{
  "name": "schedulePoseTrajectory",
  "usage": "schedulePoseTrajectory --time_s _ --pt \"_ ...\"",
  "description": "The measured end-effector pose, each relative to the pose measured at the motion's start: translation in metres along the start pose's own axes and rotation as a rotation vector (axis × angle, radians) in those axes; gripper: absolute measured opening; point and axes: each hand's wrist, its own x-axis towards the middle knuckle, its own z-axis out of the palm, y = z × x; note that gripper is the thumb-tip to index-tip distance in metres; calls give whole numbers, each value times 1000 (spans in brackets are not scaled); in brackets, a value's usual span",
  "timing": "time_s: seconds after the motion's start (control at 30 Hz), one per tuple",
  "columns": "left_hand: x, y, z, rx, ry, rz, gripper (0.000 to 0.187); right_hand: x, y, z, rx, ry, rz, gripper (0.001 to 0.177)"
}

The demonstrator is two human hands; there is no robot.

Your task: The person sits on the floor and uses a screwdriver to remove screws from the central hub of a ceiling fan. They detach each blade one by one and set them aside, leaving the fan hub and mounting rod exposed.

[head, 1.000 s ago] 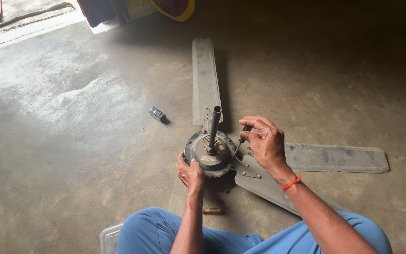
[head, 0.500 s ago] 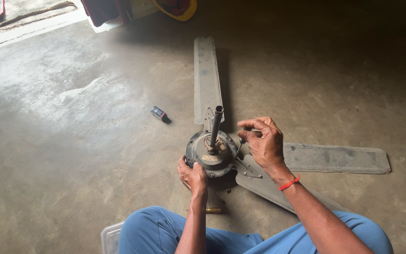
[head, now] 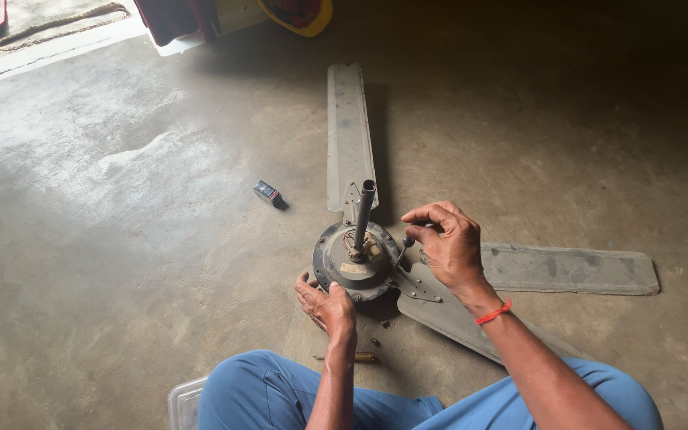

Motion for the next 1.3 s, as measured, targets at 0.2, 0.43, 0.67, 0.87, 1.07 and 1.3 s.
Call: schedulePoseTrajectory --time_s 0.2,0.43,0.67,0.87,1.07,1.3 --pt "-15 4 -7 33 3 94 64 -1 1 -3 7 -9 101 22" --pt "-33 20 -15 41 26 70 59 2 10 -2 62 -36 5 20" --pt "-50 20 -7 -92 -88 335 36 -2 8 -3 -11 21 -38 33" --pt "-57 37 0 94 -333 478 37 0 7 -1 27 84 -22 26" --pt "-56 54 4 292 -512 348 46 -2 11 -2 21 91 -220 31" --pt "-60 46 10 259 -472 451 44 5 10 -8 86 15 -37 23"
